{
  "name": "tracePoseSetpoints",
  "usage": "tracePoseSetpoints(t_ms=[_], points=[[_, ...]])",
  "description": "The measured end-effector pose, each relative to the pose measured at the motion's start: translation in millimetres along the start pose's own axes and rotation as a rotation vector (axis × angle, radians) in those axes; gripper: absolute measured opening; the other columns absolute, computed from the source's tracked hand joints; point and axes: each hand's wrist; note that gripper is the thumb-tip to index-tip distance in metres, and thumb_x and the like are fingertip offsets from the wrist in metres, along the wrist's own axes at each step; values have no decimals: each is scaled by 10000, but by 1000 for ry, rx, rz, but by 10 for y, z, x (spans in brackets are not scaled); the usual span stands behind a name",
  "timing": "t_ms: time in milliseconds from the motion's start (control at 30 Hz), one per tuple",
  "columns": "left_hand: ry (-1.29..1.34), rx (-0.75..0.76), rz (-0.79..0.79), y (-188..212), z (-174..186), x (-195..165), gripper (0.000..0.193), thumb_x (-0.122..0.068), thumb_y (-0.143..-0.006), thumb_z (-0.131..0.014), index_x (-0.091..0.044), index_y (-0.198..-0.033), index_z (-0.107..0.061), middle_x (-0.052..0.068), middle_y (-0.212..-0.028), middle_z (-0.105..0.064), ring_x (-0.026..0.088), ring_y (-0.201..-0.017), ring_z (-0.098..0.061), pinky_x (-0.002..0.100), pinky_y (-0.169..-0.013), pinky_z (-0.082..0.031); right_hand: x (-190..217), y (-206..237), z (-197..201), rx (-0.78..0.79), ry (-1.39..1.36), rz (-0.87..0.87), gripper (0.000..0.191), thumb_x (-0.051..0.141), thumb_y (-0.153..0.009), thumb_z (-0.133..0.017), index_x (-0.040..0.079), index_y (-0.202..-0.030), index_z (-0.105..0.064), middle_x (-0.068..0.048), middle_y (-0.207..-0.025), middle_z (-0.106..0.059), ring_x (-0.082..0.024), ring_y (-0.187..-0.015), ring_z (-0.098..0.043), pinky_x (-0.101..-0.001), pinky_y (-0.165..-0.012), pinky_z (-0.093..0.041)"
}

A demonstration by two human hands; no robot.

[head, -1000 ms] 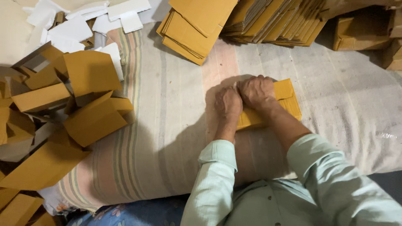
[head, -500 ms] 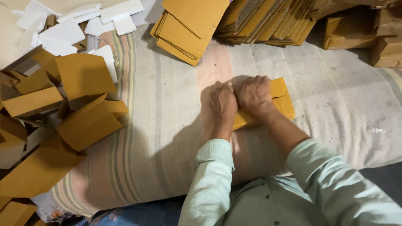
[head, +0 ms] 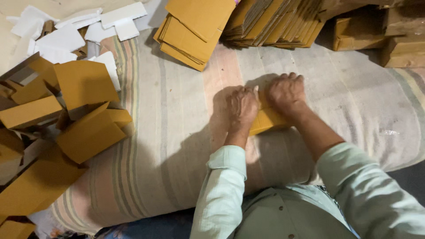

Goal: The person folds flat cardboard sheets into small rectangular boxes by hand. They fold the side flaps, crease the edges, and tuck the top flaps to form the box shape, then place the finished box aside.

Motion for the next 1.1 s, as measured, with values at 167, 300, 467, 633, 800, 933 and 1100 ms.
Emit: tracePoseSetpoints(t_ms=[167,300,467,633,800,933,1100], points=[[63,-74,28,69,16,-87,493,-357,-1065,-401,-45,-970,-770,190,-1131,-722,385,-1067,-659,556,-998,-462,184,43,41,-11,-130,-55,512,454,-1081,-405,64,-1095,-737,-166,-1107,-713,-342,-1072,-618,-574,-888,-481],[71,-31,189,17,70,-117,527,-435,-1012,-433,-48,-936,-781,202,-1116,-704,410,-1062,-635,590,-940,-448,119,110,21,-34,-147,-82,529,466,-1090,-406,45,-1111,-725,-195,-1143,-697,-366,-1101,-597,-571,-812,-508],[50,57,200,-6,105,-124,547,-454,-1051,-404,-56,-982,-772,194,-1118,-712,396,-1089,-640,543,-959,-483,120,252,-87,-67,-243,-131,570,503,-1079,-403,39,-1354,-590,-249,-1412,-525,-428,-1314,-469,-612,-885,-505],[76,108,211,-9,63,-95,533,-463,-1095,-386,-68,-1110,-742,192,-1230,-680,380,-1206,-588,548,-1070,-440,114,553,-160,-70,-259,-122,677,519,-986,-439,153,-1553,-381,-218,-1631,-243,-512,-1430,-266,-640,-897,-489],[158,80,42,195,46,-16,529,-453,-1019,-401,-200,-1473,-497,195,-1565,-367,423,-1437,-287,640,-1084,-301,64,762,-192,-150,-284,-84,647,457,-992,-462,182,-1576,-412,-134,-1667,-317,-516,-1424,-348,-596,-941,-516],[155,94,-56,566,44,54,601,-474,-1041,-412,-208,-1580,-396,163,-1690,-251,420,-1548,-179,575,-1195,-266,79,732,-203,-139,-303,-74,629,445,-1034,-457,163,-1594,-418,-122,-1696,-337,-518,-1425,-383,-576,-940,-530],[212,47,-226,861,166,155,721,-483,-1044,-488,-44,-1596,-340,191,-1709,-224,403,-1594,-144,557,-1274,-211,-72,797,-153,-105,-216,105,807,613,-935,-491,137,-1568,-337,-119,-1654,-276,-531,-1461,-212,-585,-1045,-400]])
Point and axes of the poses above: each hand's wrist, its own y-axis away from the middle knuckle, its own z-axis out of the back of the hand, x = y × z
